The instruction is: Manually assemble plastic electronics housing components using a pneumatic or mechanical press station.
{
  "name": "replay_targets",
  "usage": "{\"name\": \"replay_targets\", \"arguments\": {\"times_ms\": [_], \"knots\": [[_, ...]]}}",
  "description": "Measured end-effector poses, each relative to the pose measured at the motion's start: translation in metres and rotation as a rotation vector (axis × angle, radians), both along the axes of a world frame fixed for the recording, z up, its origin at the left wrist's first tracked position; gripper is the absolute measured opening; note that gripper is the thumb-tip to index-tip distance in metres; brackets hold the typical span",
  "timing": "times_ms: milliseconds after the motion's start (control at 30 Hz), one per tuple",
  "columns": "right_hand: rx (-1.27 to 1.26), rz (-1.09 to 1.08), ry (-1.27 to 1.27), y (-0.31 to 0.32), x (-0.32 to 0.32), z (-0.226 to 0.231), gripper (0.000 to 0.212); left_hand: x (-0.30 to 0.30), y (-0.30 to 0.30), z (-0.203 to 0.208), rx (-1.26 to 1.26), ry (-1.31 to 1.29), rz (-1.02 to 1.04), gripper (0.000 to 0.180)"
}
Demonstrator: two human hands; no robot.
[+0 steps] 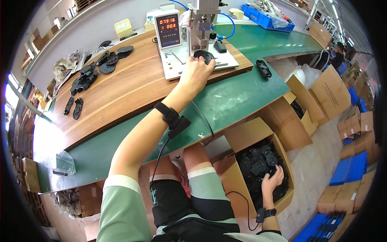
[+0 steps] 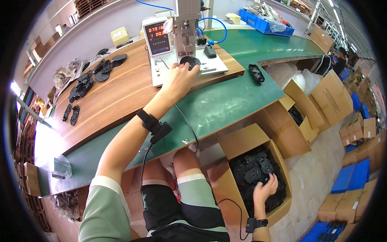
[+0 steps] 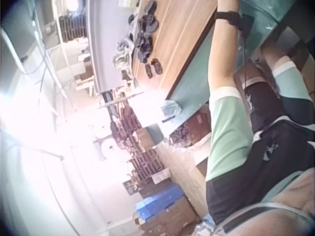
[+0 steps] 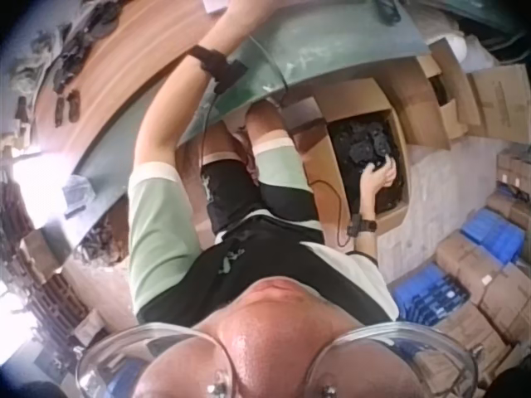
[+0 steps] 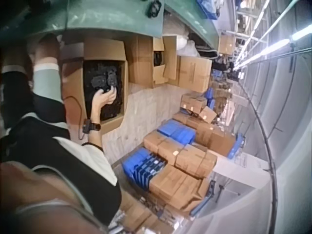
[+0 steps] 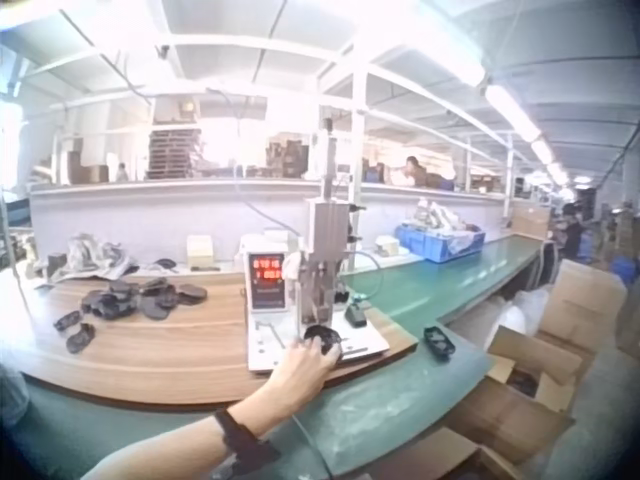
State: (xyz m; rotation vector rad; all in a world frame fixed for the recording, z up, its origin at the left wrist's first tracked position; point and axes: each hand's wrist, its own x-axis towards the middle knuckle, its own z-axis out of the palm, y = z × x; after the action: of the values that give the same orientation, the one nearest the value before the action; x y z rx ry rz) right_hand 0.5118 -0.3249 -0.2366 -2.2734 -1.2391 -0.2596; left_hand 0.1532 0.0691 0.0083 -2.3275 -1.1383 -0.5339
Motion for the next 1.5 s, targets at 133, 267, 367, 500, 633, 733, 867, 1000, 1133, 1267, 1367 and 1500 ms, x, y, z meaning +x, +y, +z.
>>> {"name": "replay_targets", "arguments": {"times_ms": [133, 267, 367, 500, 633, 733, 867, 1000, 1133, 1267, 1367, 1500], "knots": [[0.199, 0.444, 0.065, 0.093, -0.098, 0.135, 0.056, -0.002, 0.001, 0.0, 0.077, -0.094, -0.066, 0.034], [0.408, 0.83, 0.051, 0.215, -0.17, 0.201, 0.059, -0.024, 0.01, -0.002, 0.04, -0.103, -0.035, 0.037], [0.454, 0.872, -0.198, 0.308, -0.195, 0.228, 0.061, -0.006, 0.006, 0.0, -0.121, -0.242, -0.028, 0.042], [0.262, 0.869, -0.28, 0.388, -0.217, 0.239, 0.051, -0.006, 0.014, -0.011, -0.059, -0.247, -0.055, 0.055], [0.353, 0.825, -0.259, 0.394, -0.233, 0.234, 0.037, -0.025, -0.01, -0.005, -0.266, -0.262, -0.094, 0.076], [0.246, 0.842, -0.264, 0.392, -0.22, 0.243, 0.029, -0.065, -0.021, -0.006, -0.031, -0.475, -0.145, 0.083], [0.271, 0.922, -0.195, 0.393, -0.215, 0.247, 0.023, -0.223, -0.024, -0.011, 0.067, -0.215, 0.198, 0.075], [0.271, 0.917, -0.229, 0.394, -0.224, 0.251, 0.024, -0.41, -0.049, -0.022, 0.141, -0.16, 0.789, 0.077], [0.289, 0.976, -0.177, 0.397, -0.221, 0.252, 0.026, -0.538, -0.103, -0.048, -0.149, -0.37, 1.332, 0.079], [0.26, 0.965, -0.209, 0.4, -0.209, 0.249, 0.027, -0.512, -0.11, -0.057, -0.278, -0.421, 1.152, 0.066], [0.257, 0.967, -0.199, 0.401, -0.213, 0.248, 0.025, -0.461, -0.113, -0.056, -0.216, -0.371, 1.064, 0.06], [0.273, 0.96, -0.229, 0.403, -0.211, 0.248, 0.021, -0.384, -0.12, -0.058, -0.229, -0.459, 0.759, 0.054]]}}
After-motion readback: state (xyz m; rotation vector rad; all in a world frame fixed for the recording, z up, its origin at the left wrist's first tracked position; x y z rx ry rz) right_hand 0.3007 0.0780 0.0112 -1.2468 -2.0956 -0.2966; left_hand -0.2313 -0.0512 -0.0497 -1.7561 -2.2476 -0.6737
